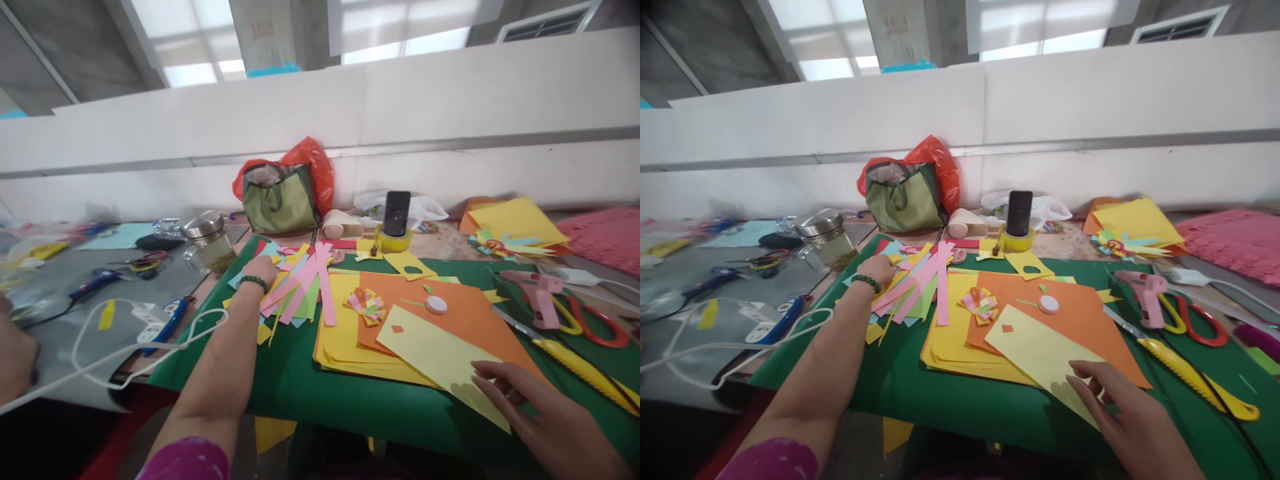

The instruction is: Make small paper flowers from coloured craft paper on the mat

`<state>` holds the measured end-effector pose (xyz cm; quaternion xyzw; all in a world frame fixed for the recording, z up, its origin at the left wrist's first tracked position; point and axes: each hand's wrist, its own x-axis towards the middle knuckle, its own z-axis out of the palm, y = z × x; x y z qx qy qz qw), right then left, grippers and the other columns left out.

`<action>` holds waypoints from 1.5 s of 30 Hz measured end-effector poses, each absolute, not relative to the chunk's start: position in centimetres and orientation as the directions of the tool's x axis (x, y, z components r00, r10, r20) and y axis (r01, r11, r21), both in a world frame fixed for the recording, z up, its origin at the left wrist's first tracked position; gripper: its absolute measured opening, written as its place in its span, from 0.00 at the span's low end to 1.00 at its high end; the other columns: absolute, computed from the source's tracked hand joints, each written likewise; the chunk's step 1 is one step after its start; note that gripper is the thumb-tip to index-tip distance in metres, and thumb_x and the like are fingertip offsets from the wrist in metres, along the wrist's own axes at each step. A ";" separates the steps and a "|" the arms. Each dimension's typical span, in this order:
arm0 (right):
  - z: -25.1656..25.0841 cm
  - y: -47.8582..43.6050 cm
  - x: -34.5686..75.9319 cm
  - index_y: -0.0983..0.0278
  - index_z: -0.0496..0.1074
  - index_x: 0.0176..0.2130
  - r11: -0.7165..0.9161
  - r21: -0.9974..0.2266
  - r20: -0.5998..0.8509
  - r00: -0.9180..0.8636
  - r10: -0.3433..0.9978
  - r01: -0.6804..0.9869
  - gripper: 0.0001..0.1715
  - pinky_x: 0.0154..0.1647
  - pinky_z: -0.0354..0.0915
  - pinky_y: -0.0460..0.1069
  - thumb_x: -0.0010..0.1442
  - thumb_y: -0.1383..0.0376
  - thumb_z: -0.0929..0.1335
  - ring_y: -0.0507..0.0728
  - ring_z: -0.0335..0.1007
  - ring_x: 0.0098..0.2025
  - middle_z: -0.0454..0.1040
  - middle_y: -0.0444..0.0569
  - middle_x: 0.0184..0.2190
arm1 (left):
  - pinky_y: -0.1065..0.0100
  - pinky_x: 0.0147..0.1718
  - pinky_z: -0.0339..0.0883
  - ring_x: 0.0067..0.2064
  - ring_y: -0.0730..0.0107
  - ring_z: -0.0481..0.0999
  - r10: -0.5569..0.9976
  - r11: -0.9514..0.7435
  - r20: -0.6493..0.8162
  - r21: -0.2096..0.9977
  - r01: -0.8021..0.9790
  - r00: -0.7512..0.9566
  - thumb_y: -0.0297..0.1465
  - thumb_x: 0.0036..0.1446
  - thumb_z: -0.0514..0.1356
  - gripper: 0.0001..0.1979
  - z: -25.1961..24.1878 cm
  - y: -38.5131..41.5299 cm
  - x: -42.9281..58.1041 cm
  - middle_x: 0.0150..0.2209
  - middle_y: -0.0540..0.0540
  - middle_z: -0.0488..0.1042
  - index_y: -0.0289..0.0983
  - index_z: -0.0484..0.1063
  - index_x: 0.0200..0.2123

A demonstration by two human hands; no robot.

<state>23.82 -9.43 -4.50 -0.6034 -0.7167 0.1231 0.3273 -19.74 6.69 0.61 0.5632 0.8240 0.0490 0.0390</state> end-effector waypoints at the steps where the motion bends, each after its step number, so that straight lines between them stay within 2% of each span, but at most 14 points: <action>1: -4.5 -9.5 23.9 0.57 0.76 0.31 0.244 -0.571 0.327 -0.055 0.943 0.784 0.29 0.21 0.71 0.49 0.55 0.38 0.62 0.57 0.75 0.22 0.80 0.49 0.27 | 0.56 0.45 0.68 0.50 0.43 0.75 0.931 0.363 -0.007 0.143 0.921 -0.366 0.35 0.49 0.62 0.14 0.7 6.7 -19.9 0.46 0.27 0.76 0.33 0.76 0.37; 6: -4.3 -9.9 24.4 0.57 0.76 0.31 0.251 -0.581 0.345 -0.046 0.938 0.774 0.26 0.21 0.71 0.48 0.55 0.41 0.64 0.57 0.75 0.23 0.79 0.48 0.26 | 0.56 0.43 0.69 0.48 0.43 0.76 0.911 0.381 0.036 0.311 0.871 -0.411 0.34 0.46 0.64 0.09 2.7 6.0 -20.9 0.38 0.29 0.78 0.34 0.75 0.29; 10: -2.6 -9.8 23.9 0.56 0.76 0.30 0.264 -0.610 0.356 -0.039 0.934 0.747 0.21 0.23 0.71 0.48 0.54 0.44 0.66 0.58 0.76 0.26 0.80 0.48 0.27 | 0.66 0.35 0.71 0.39 0.58 0.79 0.941 0.230 0.077 0.569 0.790 -0.330 0.38 0.51 0.60 0.11 5.1 4.9 -20.3 0.32 0.42 0.78 0.36 0.75 0.32; 12: -1.0 -9.4 23.0 0.57 0.77 0.30 0.275 -0.639 0.341 -0.056 0.938 0.719 0.20 0.23 0.71 0.47 0.53 0.46 0.66 0.58 0.75 0.26 0.79 0.48 0.27 | 0.70 0.31 0.70 0.34 0.65 0.78 0.965 0.106 0.101 0.696 0.710 -0.243 0.41 0.53 0.58 0.15 5.7 4.2 -18.8 0.32 0.45 0.78 0.36 0.74 0.38; 15: 1.6 -8.3 20.7 0.58 0.75 0.29 0.302 -0.711 0.313 -0.099 0.945 0.634 0.19 0.24 0.70 0.47 0.55 0.48 0.66 0.56 0.73 0.26 0.77 0.48 0.26 | 0.72 0.27 0.67 0.28 0.72 0.74 0.985 -0.029 0.121 0.815 0.579 -0.121 0.45 0.51 0.59 0.19 5.6 3.1 -15.3 0.27 0.48 0.75 0.36 0.73 0.38; 16: 2.2 -7.8 19.7 0.59 0.75 0.29 0.314 -0.738 0.308 -0.116 0.944 0.597 0.18 0.25 0.70 0.48 0.56 0.49 0.66 0.56 0.73 0.27 0.77 0.48 0.27 | 0.73 0.26 0.66 0.26 0.75 0.72 0.989 -0.073 0.127 0.859 0.506 -0.073 0.46 0.50 0.60 0.19 5.3 2.8 -14.0 0.26 0.50 0.73 0.37 0.73 0.36; 18: 3.2 -6.4 17.5 0.60 0.74 0.32 0.336 -0.801 0.281 -0.185 0.942 0.496 0.17 0.31 0.70 0.49 0.57 0.51 0.66 0.57 0.73 0.31 0.77 0.49 0.30 | 0.75 0.24 0.62 0.23 0.78 0.67 0.992 -0.118 0.112 0.986 0.117 0.053 0.44 0.42 0.67 0.18 4.7 2.0 -11.5 0.23 0.52 0.69 0.36 0.72 0.30; 21: 3.4 -4.1 14.3 0.62 0.68 0.30 0.294 -0.903 0.217 -0.260 0.941 0.312 0.17 0.35 0.71 0.52 0.54 0.51 0.69 0.57 0.73 0.35 0.76 0.51 0.34 | 0.77 0.20 0.55 0.21 0.81 0.61 0.985 -0.021 0.053 0.981 -0.194 0.162 0.40 0.35 0.72 0.18 3.6 0.8 -8.6 0.19 0.56 0.64 0.36 0.71 0.25; 24: 2.9 -2.3 12.0 0.61 0.62 0.28 0.210 -0.967 0.160 -0.293 0.943 0.148 0.20 0.32 0.69 0.51 0.48 0.53 0.73 0.55 0.72 0.34 0.75 0.48 0.34 | 0.77 0.20 0.54 0.21 0.82 0.61 0.973 0.075 -0.008 0.955 -0.286 0.230 0.37 0.34 0.74 0.17 2.7 -0.1 -6.8 0.19 0.55 0.64 0.35 0.72 0.24; 29: 2.4 -1.6 11.0 0.61 0.58 0.26 0.195 -0.978 0.165 -0.289 0.943 0.078 0.20 0.27 0.63 0.48 0.47 0.58 0.73 0.51 0.67 0.26 0.66 0.38 0.21 | 0.76 0.22 0.56 0.23 0.80 0.65 0.956 0.141 -0.062 0.954 -0.264 0.286 0.37 0.36 0.74 0.17 1.8 -0.5 -5.9 0.20 0.54 0.68 0.35 0.74 0.26; 32: 2.1 -1.9 11.3 0.61 0.60 0.28 0.179 -0.980 0.142 -0.319 0.937 0.089 0.16 0.28 0.64 0.49 0.48 0.62 0.72 0.52 0.68 0.26 0.67 0.38 0.22 | 0.76 0.23 0.56 0.25 0.78 0.68 0.939 0.149 -0.077 0.970 -0.194 0.336 0.39 0.40 0.72 0.17 1.6 -0.5 -5.9 0.24 0.53 0.70 0.36 0.75 0.31; 35: 1.6 -2.2 11.4 0.61 0.62 0.30 0.183 -0.975 0.129 -0.351 0.928 0.125 0.11 0.31 0.66 0.50 0.50 0.64 0.70 0.52 0.69 0.28 0.70 0.40 0.24 | 0.75 0.24 0.57 0.25 0.78 0.67 0.930 0.089 -0.050 0.992 -0.091 0.363 0.41 0.43 0.70 0.16 1.6 -0.6 -5.8 0.24 0.52 0.71 0.35 0.74 0.28; 38: 1.3 -2.4 11.4 0.62 0.63 0.31 0.193 -0.969 0.129 -0.351 0.928 0.153 0.10 0.31 0.66 0.50 0.50 0.64 0.70 0.53 0.69 0.29 0.71 0.42 0.26 | 0.74 0.24 0.57 0.24 0.79 0.66 0.937 0.067 -0.047 0.997 -0.047 0.346 0.42 0.41 0.70 0.18 1.6 -0.7 -5.7 0.22 0.52 0.70 0.34 0.71 0.23; 45: 1.2 -2.3 12.5 0.62 0.62 0.31 0.226 -0.963 0.167 -0.327 0.930 0.150 0.08 0.29 0.65 0.49 0.54 0.62 0.67 0.51 0.67 0.28 0.67 0.42 0.27 | 0.74 0.24 0.57 0.23 0.78 0.67 0.930 0.141 -0.137 0.990 0.014 0.342 0.40 0.38 0.70 0.16 1.7 -0.3 -5.9 0.22 0.54 0.69 0.36 0.72 0.26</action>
